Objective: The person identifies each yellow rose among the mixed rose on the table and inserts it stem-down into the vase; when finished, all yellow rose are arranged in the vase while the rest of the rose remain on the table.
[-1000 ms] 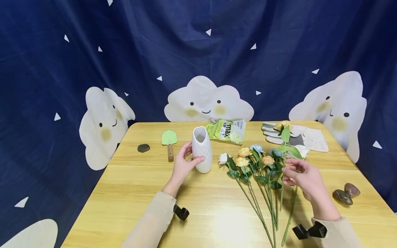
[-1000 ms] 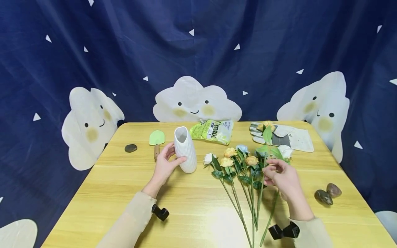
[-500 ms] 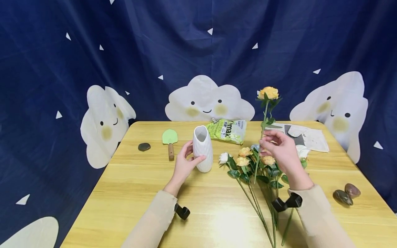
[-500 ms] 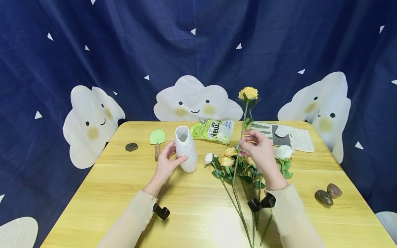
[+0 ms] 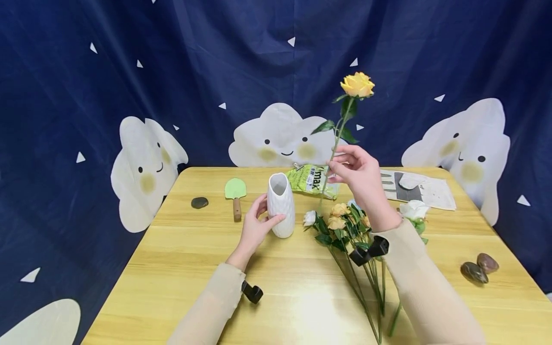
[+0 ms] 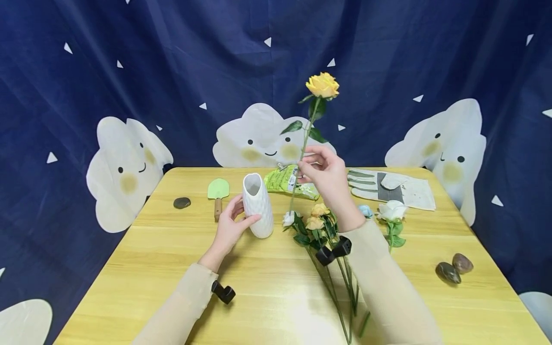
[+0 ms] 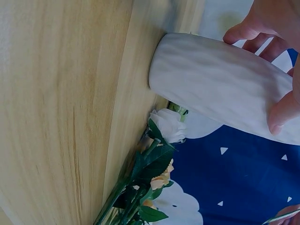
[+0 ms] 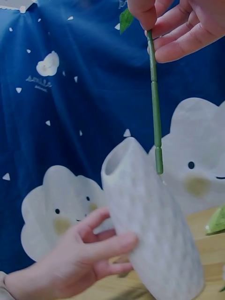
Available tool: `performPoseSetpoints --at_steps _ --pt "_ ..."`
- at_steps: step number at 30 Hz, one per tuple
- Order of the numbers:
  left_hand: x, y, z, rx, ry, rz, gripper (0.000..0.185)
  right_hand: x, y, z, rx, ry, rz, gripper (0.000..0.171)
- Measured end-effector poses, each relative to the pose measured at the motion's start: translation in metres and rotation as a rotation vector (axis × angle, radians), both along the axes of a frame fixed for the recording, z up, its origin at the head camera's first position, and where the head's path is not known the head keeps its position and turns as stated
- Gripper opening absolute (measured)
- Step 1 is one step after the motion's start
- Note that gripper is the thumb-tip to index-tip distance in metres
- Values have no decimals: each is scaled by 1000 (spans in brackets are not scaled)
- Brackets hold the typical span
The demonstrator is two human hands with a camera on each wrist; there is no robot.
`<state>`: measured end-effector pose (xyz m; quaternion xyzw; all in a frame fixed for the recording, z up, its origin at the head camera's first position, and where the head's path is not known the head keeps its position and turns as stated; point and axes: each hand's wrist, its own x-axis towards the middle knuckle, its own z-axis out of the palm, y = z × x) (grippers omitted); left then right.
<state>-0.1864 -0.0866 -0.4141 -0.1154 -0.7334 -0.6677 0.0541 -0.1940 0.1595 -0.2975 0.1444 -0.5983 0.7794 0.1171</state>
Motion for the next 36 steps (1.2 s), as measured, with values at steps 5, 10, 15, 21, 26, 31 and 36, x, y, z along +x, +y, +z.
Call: performPoseSetpoints --at_steps 5,10,15,21,26,31,36 --pt "-1 -2 1 1 2 15 66 -10 -17 14 -32 47 19 29" --pt "-2 -4 0 9 10 18 66 -21 -36 27 -63 102 8 27" --pt "-2 -6 -1 3 13 20 65 -30 -58 35 -13 148 -17 26" --pt "-3 -6 1 16 21 12 66 -40 -79 26 123 184 -42 27" --pt "-11 -5 -12 22 25 15 66 -43 -88 8 246 157 -19 26" --pt "-6 -2 -5 23 29 8 66 -44 -90 -8 410 145 -14 24" --pt "-1 1 1 -3 33 3 66 -43 -88 -19 544 182 -75 21"
